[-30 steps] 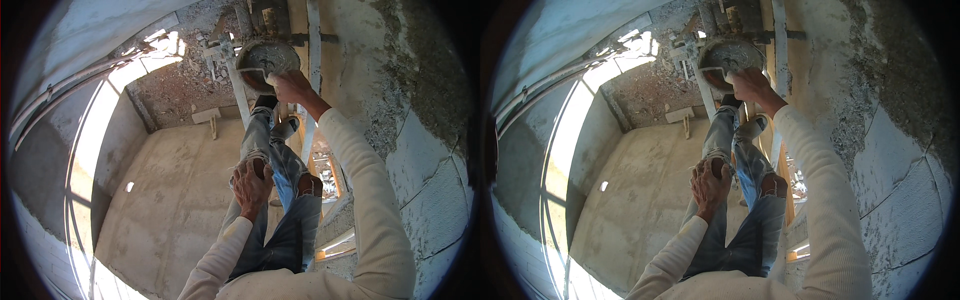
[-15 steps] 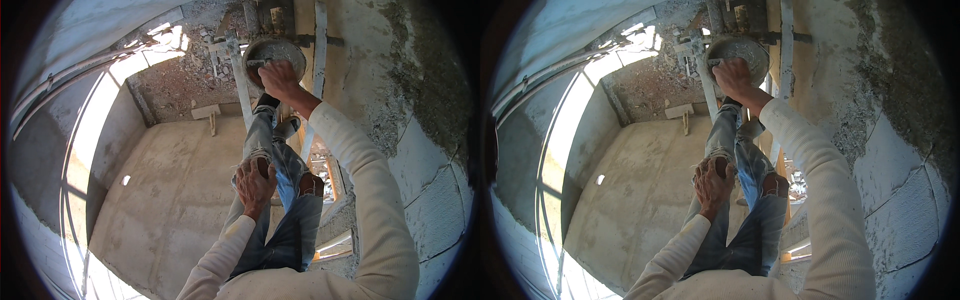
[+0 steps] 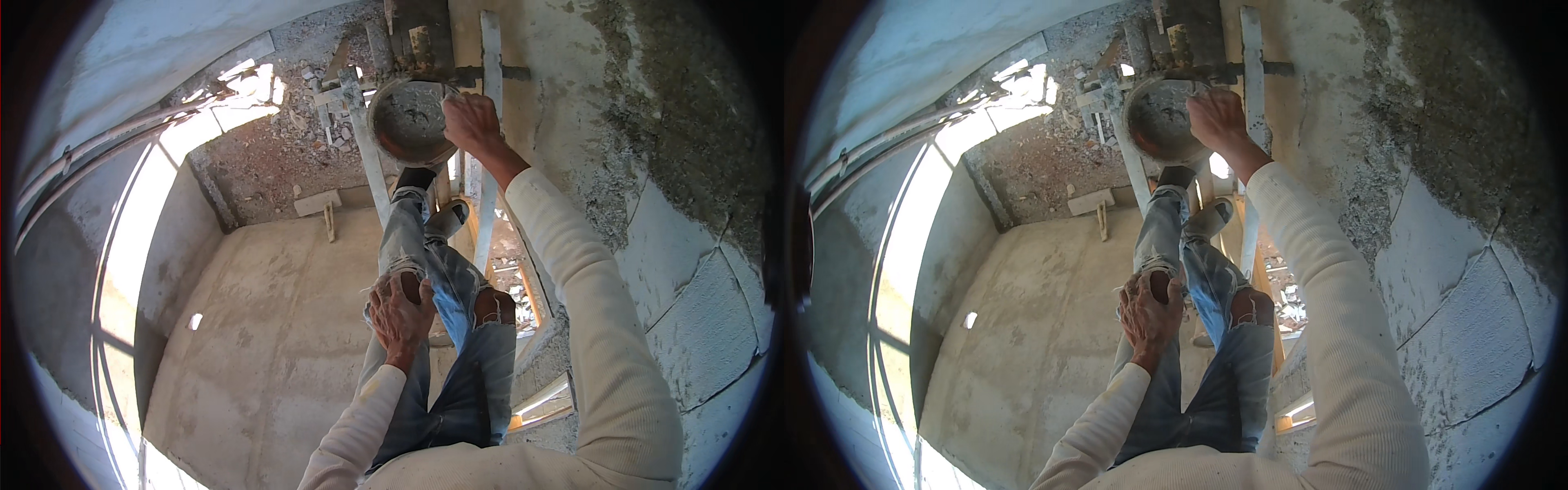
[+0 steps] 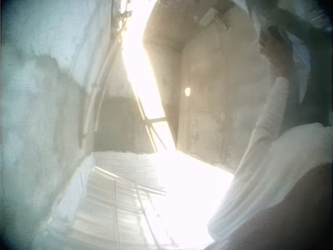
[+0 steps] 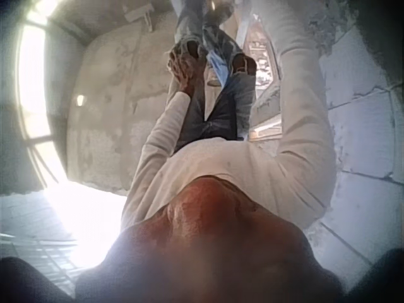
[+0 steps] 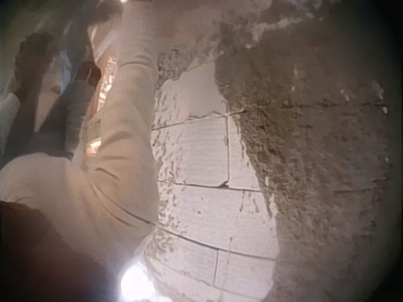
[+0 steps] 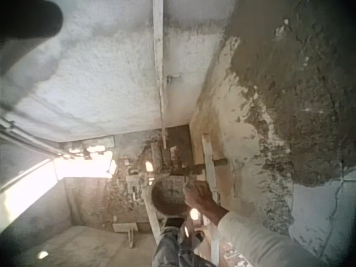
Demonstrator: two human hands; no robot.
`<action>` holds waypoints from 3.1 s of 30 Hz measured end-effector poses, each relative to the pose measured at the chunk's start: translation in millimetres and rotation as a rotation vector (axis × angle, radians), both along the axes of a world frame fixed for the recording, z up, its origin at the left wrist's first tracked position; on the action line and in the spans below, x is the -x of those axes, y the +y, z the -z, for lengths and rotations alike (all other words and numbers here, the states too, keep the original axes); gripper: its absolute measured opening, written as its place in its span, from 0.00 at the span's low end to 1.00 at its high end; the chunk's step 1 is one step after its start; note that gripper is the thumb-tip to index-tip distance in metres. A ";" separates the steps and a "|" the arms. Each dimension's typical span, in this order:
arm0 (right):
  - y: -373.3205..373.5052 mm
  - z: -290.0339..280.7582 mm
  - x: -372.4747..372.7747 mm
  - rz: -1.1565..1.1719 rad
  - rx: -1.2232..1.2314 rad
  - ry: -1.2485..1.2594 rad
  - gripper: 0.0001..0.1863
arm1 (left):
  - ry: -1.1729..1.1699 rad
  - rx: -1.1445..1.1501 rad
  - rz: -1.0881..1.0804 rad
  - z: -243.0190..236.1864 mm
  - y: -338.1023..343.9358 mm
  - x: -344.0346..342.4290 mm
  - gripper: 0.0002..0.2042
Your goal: Apply plaster to a block wall using a trowel and smoothing tool.
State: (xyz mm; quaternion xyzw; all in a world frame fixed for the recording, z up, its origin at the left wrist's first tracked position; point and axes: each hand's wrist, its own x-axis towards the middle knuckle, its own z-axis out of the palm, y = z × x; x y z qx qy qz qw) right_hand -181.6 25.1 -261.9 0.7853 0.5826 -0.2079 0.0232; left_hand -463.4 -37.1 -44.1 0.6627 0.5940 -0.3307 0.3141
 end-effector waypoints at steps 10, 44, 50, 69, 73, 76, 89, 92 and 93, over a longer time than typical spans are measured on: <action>-75.5 21.9 6.6 0.973 0.122 0.461 0.25 | 0.011 -0.040 0.096 -5.1 4.2 3.6 0.33; -413.6 -169.2 181.0 1.675 0.244 0.581 0.08 | -0.819 0.179 -1.589 399.4 35.0 -46.6 0.26; -405.0 -219.8 179.4 1.499 0.338 0.527 0.13 | -0.847 0.066 -1.427 365.7 67.3 -103.3 0.17; -444.2 -353.3 53.1 0.519 -0.282 0.125 0.22 | -0.632 -0.005 -0.635 -133.3 -31.6 2.4 0.11; -439.2 -349.7 50.6 0.549 -0.123 0.149 0.22 | -0.490 -0.019 -0.519 -177.8 -56.6 22.7 0.12; -427.0 -354.8 48.9 0.577 -0.138 0.183 0.20 | -0.464 -0.008 -0.538 -170.9 -72.8 48.9 0.12; -247.1 -416.0 124.8 0.233 -0.016 0.192 0.13 | -0.544 -0.037 -0.138 -210.6 -51.7 37.8 0.11; -239.3 -444.6 149.0 -0.002 -0.046 0.240 0.15 | -0.667 -0.044 -0.081 -221.6 -33.7 35.5 0.11; -240.4 -461.0 146.8 -0.005 -0.036 0.233 0.15 | -0.656 -0.039 -0.146 -220.5 -29.3 40.1 0.10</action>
